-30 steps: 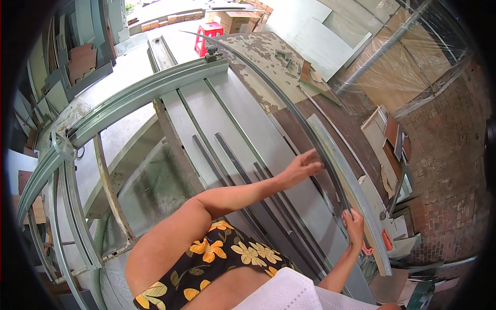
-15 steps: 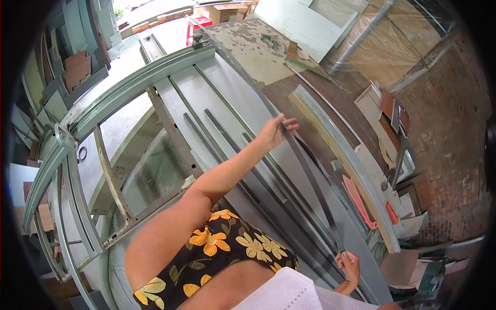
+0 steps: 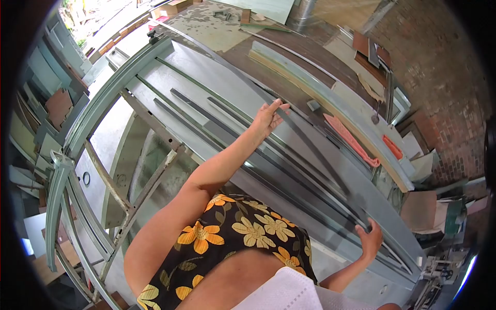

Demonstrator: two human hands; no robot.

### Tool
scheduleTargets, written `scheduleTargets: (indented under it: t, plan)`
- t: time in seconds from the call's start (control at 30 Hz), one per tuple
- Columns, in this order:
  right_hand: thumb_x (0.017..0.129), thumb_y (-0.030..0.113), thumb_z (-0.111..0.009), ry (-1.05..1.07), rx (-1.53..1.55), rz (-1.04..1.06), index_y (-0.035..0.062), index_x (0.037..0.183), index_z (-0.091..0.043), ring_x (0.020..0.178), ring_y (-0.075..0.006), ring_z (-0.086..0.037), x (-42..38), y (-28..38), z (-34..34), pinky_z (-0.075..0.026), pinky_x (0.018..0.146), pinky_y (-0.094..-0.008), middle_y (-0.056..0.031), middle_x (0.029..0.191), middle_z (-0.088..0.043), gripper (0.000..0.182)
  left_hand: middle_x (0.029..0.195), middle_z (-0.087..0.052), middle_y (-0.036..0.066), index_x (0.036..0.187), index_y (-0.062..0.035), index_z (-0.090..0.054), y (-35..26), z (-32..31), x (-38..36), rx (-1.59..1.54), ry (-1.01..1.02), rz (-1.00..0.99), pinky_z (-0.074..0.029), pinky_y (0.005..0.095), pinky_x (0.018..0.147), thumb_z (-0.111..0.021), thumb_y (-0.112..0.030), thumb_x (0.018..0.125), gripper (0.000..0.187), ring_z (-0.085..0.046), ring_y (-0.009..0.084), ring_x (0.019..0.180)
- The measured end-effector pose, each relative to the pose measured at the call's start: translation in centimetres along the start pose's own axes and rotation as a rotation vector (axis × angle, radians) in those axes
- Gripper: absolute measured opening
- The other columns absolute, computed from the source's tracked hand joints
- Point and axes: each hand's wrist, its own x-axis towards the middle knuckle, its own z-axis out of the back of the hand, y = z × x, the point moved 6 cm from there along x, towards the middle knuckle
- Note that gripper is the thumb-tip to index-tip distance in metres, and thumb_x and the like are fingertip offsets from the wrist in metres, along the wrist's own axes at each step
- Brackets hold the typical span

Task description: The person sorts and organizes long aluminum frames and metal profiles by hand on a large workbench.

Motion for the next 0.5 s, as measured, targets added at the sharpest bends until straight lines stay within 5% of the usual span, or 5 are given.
scheduleTargets:
  t: [0.1, 0.2, 0.3, 0.37, 0.5]
  plan:
    - [0.068, 0.028, -0.076, -0.124, -0.015, 0.105, 0.009, 0.126, -0.05, 0.117, -0.0315, -0.045, -0.4, 2.3, 0.8, -0.03, 0.101, -0.045, -0.0115, 0.124, -0.053, 0.066, 0.106, -0.064, 0.01, 0.101, -0.0068, -0.048, 3.3, -2.5, -1.1, 0.052, 0.046, 0.027, -0.05, 0.0273, 0.07, -0.06, -0.032, 0.09, 0.03, -0.061, 0.0139, 0.08]
    - [0.07, 0.029, -0.075, -0.268, 0.091, 0.246, 0.012, 0.126, -0.051, 0.12, -0.0302, -0.043, -0.2, 4.7, 0.0, -0.028, 0.102, -0.0472, -0.0109, 0.127, -0.05, 0.064, 0.101, -0.064, 0.008, 0.101, -0.0053, -0.051, 7.8, -4.4, -2.3, 0.084, 0.161, 0.089, -0.049, 0.0258, 0.067, -0.061, -0.033, 0.089, 0.031, -0.054, 0.0102, 0.065]
    - [0.069, 0.03, -0.075, -0.396, 0.164, 0.333, 0.0146, 0.127, -0.05, 0.123, -0.0293, -0.04, -0.1, 6.5, -0.4, -0.027, 0.103, -0.0506, -0.0103, 0.131, -0.045, 0.065, 0.099, -0.063, 0.006, 0.099, -0.006, -0.052, 11.9, -6.2, -5.4, 0.165, 0.064, 0.192, -0.048, 0.0273, 0.067, -0.063, -0.034, 0.088, 0.032, -0.051, 0.0111, 0.062]
    - [0.07, 0.026, -0.075, -0.407, 0.255, 0.414, 0.0103, 0.125, -0.053, 0.12, -0.0313, -0.043, -0.1, 7.8, -0.3, -0.03, 0.101, -0.0436, -0.0129, 0.129, -0.047, 0.061, 0.095, -0.065, 0.007, 0.095, -0.0081, -0.049, 14.4, -7.2, -7.5, 0.183, 0.079, 0.232, -0.046, 0.0272, 0.067, -0.067, -0.034, 0.085, 0.033, -0.056, 0.0126, 0.064]
    - [0.068, 0.024, -0.076, -0.322, 0.36, 0.503, 0.0122, 0.12, -0.056, 0.118, -0.0289, -0.044, 1.1, 9.3, -4.7, -0.033, 0.096, -0.0455, -0.0092, 0.126, -0.048, 0.057, 0.085, -0.064, 0.004, 0.088, -0.0095, -0.052, 18.5, -8.3, -11.3, 0.225, 0.069, 0.304, -0.043, 0.0271, 0.065, -0.07, -0.034, 0.083, 0.031, -0.059, 0.0144, 0.065]
